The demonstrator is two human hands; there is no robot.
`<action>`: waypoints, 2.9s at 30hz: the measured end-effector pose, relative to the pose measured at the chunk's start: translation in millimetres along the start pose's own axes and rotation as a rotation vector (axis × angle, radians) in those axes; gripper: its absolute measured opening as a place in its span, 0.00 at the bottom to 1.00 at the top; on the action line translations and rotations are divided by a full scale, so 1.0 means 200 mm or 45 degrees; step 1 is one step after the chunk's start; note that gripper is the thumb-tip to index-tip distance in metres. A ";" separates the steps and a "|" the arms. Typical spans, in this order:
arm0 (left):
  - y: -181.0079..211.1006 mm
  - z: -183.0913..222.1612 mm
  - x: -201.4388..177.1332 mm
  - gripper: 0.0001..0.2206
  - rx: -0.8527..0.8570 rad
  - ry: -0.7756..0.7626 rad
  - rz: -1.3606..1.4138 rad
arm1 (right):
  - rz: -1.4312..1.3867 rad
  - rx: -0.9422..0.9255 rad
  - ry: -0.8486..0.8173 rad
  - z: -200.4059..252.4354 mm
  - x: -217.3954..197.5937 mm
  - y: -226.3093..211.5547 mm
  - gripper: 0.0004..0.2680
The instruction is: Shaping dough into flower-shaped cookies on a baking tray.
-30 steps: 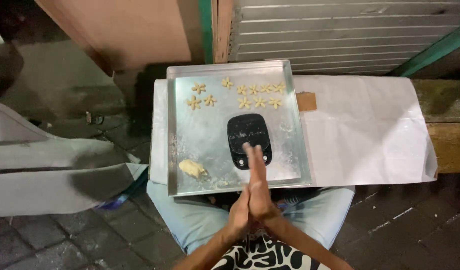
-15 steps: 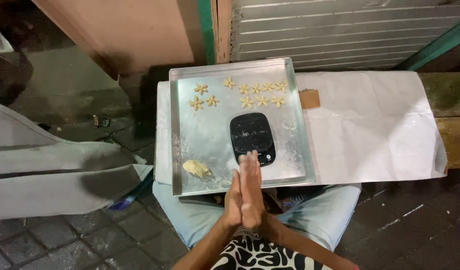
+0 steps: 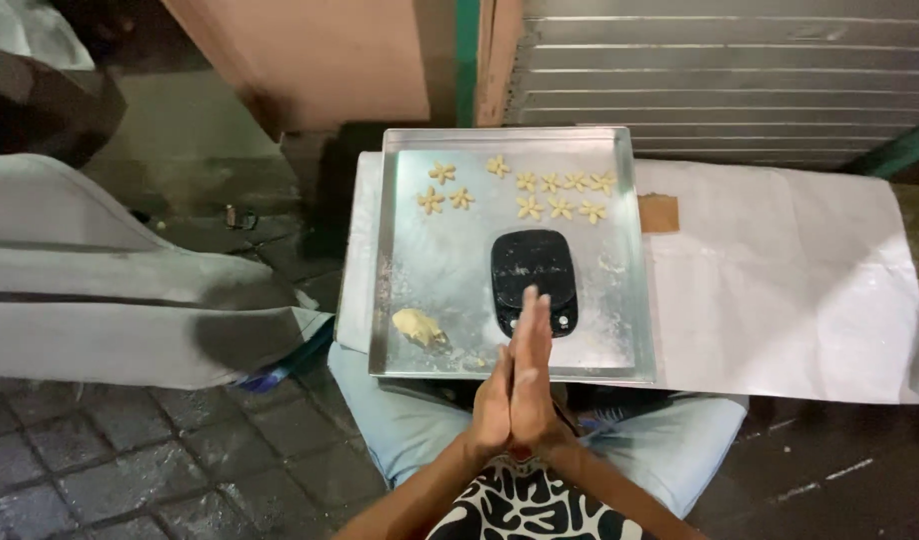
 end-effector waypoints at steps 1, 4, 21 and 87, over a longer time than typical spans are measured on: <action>-0.12 0.00 -0.05 0.35 -0.185 0.063 0.002 | 0.048 -0.064 0.051 0.01 0.01 0.00 0.26; -0.28 -0.01 -0.13 0.34 -0.357 0.253 0.005 | 0.263 -0.098 0.111 -0.01 0.00 0.06 0.25; -0.28 -0.22 -0.69 0.13 0.130 0.509 0.044 | 0.096 0.153 0.187 0.29 -0.11 0.67 0.09; -0.12 -0.18 -0.90 0.33 1.018 0.358 -1.523 | 0.252 -0.053 -0.303 0.03 0.70 0.54 0.14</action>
Point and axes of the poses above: each hand's wrist, its own z-axis away from the middle knuckle, its own x-axis out of the palm, y = z × x, the point moved 9 cm from there along -z, towards the middle knuckle, and after that the axes turned 11 degrees about z, right-handed, at the moved point
